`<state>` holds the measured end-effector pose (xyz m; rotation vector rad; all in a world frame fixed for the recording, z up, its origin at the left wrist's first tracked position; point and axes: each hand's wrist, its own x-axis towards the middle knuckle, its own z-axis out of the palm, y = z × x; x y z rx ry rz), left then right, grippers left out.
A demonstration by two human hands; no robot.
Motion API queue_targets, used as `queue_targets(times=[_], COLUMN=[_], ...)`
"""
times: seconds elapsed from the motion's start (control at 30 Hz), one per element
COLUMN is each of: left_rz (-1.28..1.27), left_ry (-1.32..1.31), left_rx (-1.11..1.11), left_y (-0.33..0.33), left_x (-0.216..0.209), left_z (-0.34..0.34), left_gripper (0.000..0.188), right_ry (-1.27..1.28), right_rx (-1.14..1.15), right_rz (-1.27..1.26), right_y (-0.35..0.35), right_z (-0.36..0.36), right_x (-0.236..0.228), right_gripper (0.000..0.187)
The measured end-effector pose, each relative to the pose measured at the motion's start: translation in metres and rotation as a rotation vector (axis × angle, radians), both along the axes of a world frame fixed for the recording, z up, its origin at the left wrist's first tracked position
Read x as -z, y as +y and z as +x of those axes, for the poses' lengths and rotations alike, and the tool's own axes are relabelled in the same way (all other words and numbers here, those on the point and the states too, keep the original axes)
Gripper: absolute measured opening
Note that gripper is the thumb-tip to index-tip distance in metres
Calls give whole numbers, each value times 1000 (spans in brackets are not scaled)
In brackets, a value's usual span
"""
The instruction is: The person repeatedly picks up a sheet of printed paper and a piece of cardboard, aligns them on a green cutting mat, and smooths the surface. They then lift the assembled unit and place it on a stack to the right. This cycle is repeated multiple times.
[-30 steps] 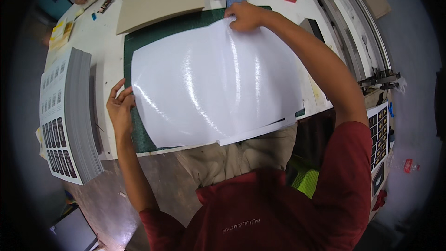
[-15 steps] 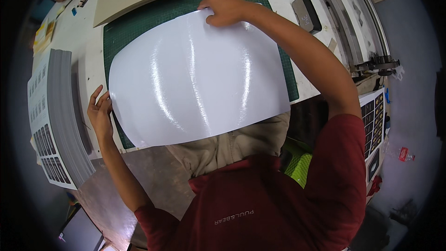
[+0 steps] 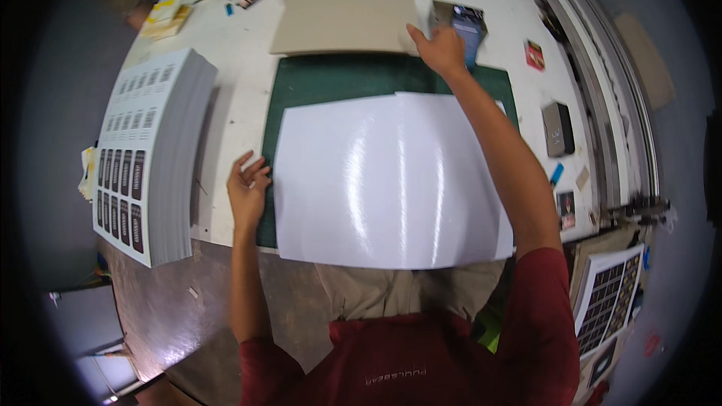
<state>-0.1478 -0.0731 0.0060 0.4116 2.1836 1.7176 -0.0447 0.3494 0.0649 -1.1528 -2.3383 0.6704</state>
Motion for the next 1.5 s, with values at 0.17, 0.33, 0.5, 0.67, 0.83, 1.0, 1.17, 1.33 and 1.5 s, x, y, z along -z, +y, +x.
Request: queue_targets(times=[0.17,0.33,0.5,0.67,0.83,1.0,1.17,1.33,1.5], left_rz=[39,13,61,180,287,293,712,734,694], left_ry=[91,73,37,-7,18,23,-644,-772,-651], left_rx=[79,41,61,111,219,290,287,488,332], left_y=[-45,-73,-64,-40,-10,7,19,57,84], left_x=[23,17,1,-10,-28,-33,-41,-53,-46], left_z=[8,41,53,56,71,79,67,98,157], left_gripper=[50,49,48,47,45,41,59,52,40], right_ry=[34,8,-83,-199,-145,296,469,416,913], right_rx=[-50,-543,-600,-589,-554,-575,-739,-407,-41], right_rz=[319,718,563,432,517,1037,1125,942,-1070], right_y=[-28,-19,-21,-21,-24,-30,-77,-81,-110], right_z=[-34,-27,-25,-29,-29,16,125,224,279], right_x=[18,44,11,-5,-13,-65,-123,-102,-53], right_gripper=[75,43,30,29,22,35,40,35,62])
